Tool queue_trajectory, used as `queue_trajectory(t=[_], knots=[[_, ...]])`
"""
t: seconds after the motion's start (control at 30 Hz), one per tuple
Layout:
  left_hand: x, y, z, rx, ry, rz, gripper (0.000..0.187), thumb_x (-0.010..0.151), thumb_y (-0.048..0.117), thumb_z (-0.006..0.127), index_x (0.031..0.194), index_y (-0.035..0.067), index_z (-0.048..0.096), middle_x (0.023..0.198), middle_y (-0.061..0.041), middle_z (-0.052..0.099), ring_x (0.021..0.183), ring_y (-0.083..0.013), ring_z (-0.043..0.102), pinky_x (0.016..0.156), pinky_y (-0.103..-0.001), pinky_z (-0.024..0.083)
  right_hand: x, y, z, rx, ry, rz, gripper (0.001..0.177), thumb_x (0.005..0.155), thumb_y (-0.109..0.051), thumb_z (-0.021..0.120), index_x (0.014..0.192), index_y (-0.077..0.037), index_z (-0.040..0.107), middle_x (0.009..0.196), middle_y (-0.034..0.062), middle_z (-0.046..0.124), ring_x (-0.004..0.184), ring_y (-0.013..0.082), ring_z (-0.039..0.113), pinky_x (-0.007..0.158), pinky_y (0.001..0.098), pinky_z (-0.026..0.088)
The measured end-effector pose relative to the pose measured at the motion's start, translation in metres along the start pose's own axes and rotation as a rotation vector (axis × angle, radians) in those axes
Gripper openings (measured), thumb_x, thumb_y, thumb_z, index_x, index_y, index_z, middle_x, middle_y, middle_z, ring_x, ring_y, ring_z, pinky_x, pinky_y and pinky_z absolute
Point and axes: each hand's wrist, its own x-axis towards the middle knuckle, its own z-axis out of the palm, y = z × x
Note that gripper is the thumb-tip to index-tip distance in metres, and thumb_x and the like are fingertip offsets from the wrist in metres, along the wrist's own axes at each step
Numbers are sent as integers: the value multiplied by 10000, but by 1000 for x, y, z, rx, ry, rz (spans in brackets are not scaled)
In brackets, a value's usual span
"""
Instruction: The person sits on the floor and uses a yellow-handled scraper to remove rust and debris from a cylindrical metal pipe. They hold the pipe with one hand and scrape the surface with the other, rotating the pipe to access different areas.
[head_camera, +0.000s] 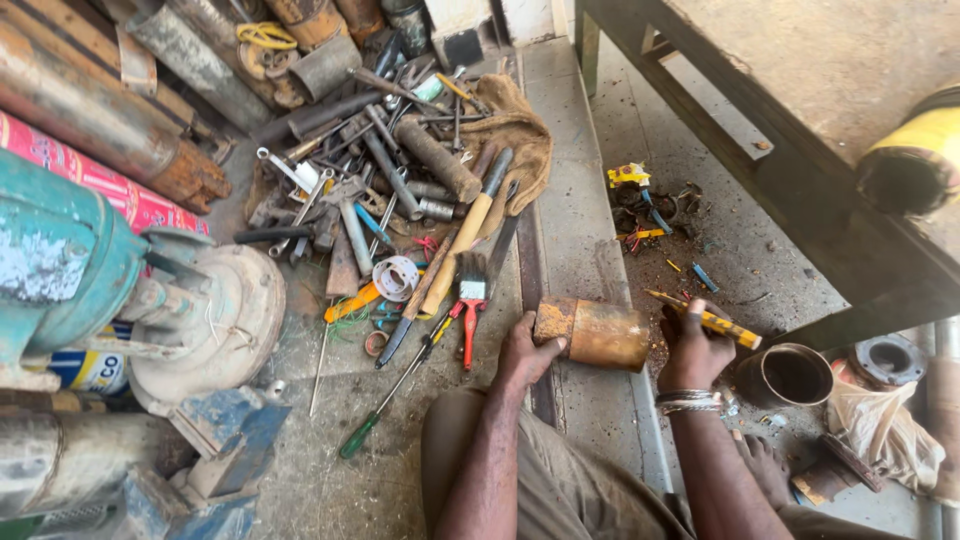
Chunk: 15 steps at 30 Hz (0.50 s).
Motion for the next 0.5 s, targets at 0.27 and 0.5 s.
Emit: queue_trajectory(t=[0.27, 0.5], knots=[[36, -14, 9, -270, 33, -129, 506, 980, 340, 556, 1310, -20, 691, 1252, -209, 724, 1184, -289, 667, 1057, -434, 517, 48, 18, -35, 366, -25, 518, 424, 1002, -413, 614, 1255, -72, 603, 1265, 108, 689, 1224, 305, 666, 1078, 477, 519], [44, -39, 8, -406, 84, -331, 601, 1126, 583, 416, 1448, 89, 536, 1360, 42, 543, 1286, -146, 486, 1198, -538, 331, 44, 19, -30, 295, 1, 547, 440, 1015, -518, 622, 1181, -111, 595, 1142, 70, 656, 1104, 260, 664, 1028, 442, 525]])
